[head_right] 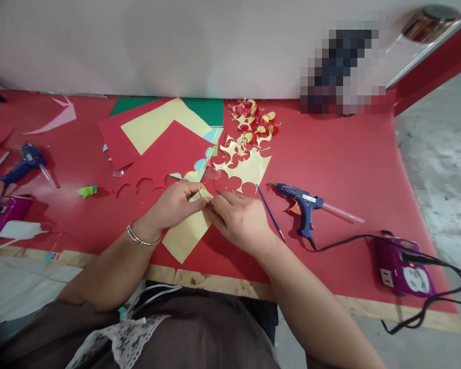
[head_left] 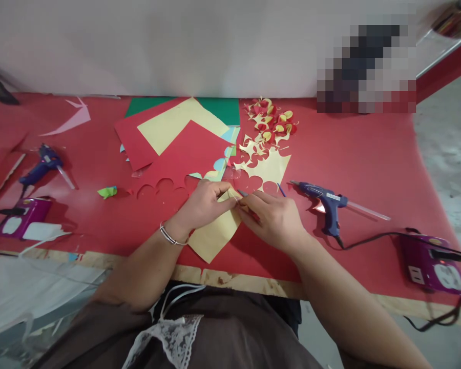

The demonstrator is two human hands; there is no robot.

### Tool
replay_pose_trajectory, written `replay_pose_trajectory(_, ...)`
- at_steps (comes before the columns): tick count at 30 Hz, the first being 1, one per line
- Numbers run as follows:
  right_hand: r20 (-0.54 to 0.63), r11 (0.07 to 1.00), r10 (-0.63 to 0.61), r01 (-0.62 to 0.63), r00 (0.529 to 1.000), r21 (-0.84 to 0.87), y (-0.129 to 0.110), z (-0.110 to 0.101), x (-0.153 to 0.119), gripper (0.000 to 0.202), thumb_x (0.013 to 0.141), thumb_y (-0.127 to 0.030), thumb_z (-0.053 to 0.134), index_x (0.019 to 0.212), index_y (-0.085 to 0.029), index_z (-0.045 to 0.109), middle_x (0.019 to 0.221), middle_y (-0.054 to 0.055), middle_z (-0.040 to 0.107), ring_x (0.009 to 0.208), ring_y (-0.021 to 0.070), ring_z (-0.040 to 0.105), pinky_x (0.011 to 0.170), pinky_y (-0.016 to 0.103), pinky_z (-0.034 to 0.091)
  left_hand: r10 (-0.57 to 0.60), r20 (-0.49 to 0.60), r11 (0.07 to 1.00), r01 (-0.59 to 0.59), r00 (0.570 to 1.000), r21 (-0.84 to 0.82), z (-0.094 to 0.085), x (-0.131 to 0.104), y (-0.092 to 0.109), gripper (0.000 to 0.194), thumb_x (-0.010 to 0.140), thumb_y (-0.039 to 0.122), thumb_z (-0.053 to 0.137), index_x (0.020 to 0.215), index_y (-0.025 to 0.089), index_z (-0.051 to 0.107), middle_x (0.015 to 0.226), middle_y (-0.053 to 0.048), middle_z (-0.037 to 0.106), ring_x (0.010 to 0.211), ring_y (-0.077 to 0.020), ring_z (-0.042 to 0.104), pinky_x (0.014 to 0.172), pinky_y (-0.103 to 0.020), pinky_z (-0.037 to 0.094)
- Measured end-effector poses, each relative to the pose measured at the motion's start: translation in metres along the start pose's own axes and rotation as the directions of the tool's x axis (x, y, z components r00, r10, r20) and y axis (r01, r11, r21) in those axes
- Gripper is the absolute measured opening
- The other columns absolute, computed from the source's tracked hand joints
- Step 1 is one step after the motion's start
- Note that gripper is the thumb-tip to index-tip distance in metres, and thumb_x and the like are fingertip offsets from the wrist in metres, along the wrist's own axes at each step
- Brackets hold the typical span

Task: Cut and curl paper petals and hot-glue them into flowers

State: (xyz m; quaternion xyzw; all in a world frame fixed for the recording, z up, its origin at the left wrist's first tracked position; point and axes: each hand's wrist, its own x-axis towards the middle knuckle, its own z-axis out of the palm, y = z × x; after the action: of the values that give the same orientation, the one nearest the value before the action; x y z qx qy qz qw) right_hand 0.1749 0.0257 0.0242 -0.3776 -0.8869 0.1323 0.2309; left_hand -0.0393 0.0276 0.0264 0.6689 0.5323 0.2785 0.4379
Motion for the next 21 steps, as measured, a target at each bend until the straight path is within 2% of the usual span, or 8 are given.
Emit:
replay_pose_trajectory(3, -0.014, 0.998, 0.027, -0.026, 1.000, 0.058, -0.001, 0.003, -0.001, 0.036, 0.108, -0.032, 0.046, 0.082, -0.020, 0.068, 0.074, 0.006, 0.071, 0.062, 0.0138, 0.058, 0.058, 0.029, 0.033, 0.005, -0.011, 1.000, -0.005, 1.000, 0.021, -0.006, -0.003, 0.003, 0.057, 0.093, 0.057, 0.071, 0.066, 0.020, 0.038, 0.067, 0.005, 0.030, 0.062, -0.0113, 0.030, 0.058, -0.029, 0.021)
replay_pose_trajectory(6, -0.068, 0.977, 0.091, -0.076, 0.994, 0.197, 0.001, 0.001, -0.001, 0.027, 0.106, -0.033, 0.052, 0.087, -0.021, 0.067, 0.078, 0.006, 0.072, 0.067, 0.0151, 0.062, 0.062, 0.027, 0.040, -0.013, -0.045, 0.997, 0.016, 0.999, 0.076, -0.025, -0.009, 0.003, 0.055, 0.093, 0.058, 0.072, 0.066, 0.020, 0.043, 0.066, 0.004, 0.034, 0.061, -0.0114, 0.032, 0.057, -0.028, 0.022)
replay_pose_trajectory(9, -0.080, 0.935, 0.187, -0.152, 0.979, 0.321, 0.006, 0.000, 0.000, 0.025, 0.103, -0.037, 0.057, 0.085, -0.022, 0.064, 0.075, 0.004, 0.069, 0.064, 0.0149, 0.059, 0.062, 0.028, 0.042, -0.029, -0.199, 0.983, 0.064, 0.979, 0.171, -0.052, -0.015, -0.006, 0.051, 0.093, 0.054, 0.072, 0.065, 0.020, 0.045, 0.064, 0.004, 0.038, 0.061, -0.0118, 0.034, 0.056, -0.029, 0.022)
replay_pose_trajectory(13, -0.001, 0.889, 0.270, -0.249, 0.963, 0.385, 0.015, 0.002, 0.003, 0.028, 0.100, -0.042, 0.060, 0.080, -0.022, 0.061, 0.068, 0.001, 0.061, 0.058, 0.0127, 0.048, 0.057, 0.027, 0.035, -0.039, -0.438, 0.930, 0.193, 0.898, 0.313, -0.075, -0.014, -0.035, 0.043, 0.092, 0.045, 0.074, 0.065, 0.020, 0.051, 0.062, 0.003, 0.040, 0.059, -0.0128, 0.035, 0.057, -0.030, 0.024)
replay_pose_trajectory(16, 0.083, 0.865, 0.291, -0.299, 0.953, 0.402, 0.019, 0.005, 0.005, 0.031, 0.099, -0.043, 0.061, 0.078, -0.022, 0.059, 0.063, -0.002, 0.055, 0.057, 0.0116, 0.043, 0.057, 0.027, 0.032, 0.026, -0.522, 0.908, 0.199, 0.852, 0.370, -0.072, -0.008, -0.047, 0.018, 0.091, 0.037, 0.077, 0.087, 0.021, 0.070, 0.077, -0.002, 0.061, 0.070, -0.0186, 0.053, 0.066, -0.032, 0.041)
replay_pose_trajectory(19, 0.159, 0.831, 0.291, -0.332, 0.943, 0.446, 0.019, 0.008, 0.006, 0.033, 0.100, -0.045, 0.061, 0.078, -0.021, 0.060, 0.064, -0.002, 0.054, 0.059, 0.0117, 0.043, 0.058, 0.028, 0.033, 0.218, -0.646, 0.885, 0.131, 0.732, 0.447, -0.053, -0.006, -0.036, 0.042, 0.084, 0.025, 0.082, 0.125, 0.022, 0.071, 0.118, -0.012, 0.071, 0.108, -0.0297, 0.063, 0.093, -0.042, 0.053)
replay_pose_trajectory(20, 0.174, 0.819, 0.289, -0.337, 0.941, 0.465, 0.019, 0.008, 0.006, 0.034, 0.101, -0.046, 0.060, 0.077, -0.021, 0.060, 0.064, -0.002, 0.054, 0.059, 0.0117, 0.042, 0.059, 0.028, 0.034, 0.240, -0.650, 0.904, 0.078, 0.721, 0.421, -0.044, -0.007, -0.029, 0.044, 0.088, 0.026, 0.081, 0.130, 0.022, 0.070, 0.124, -0.012, 0.071, 0.114, -0.0300, 0.064, 0.097, -0.043, 0.054)
replay_pose_trajectory(21, 0.184, 0.806, 0.286, -0.340, 0.940, 0.484, 0.019, 0.009, 0.006, 0.035, 0.101, -0.047, 0.060, 0.077, -0.021, 0.060, 0.065, -0.002, 0.053, 0.060, 0.0117, 0.042, 0.059, 0.028, 0.034, 0.225, -0.618, 0.937, 0.007, 0.753, 0.350, -0.035, -0.009, -0.022, 0.039, 0.092, 0.030, 0.078, 0.130, 0.022, 0.070, 0.123, -0.012, 0.071, 0.111, -0.0276, 0.066, 0.096, -0.041, 0.055)
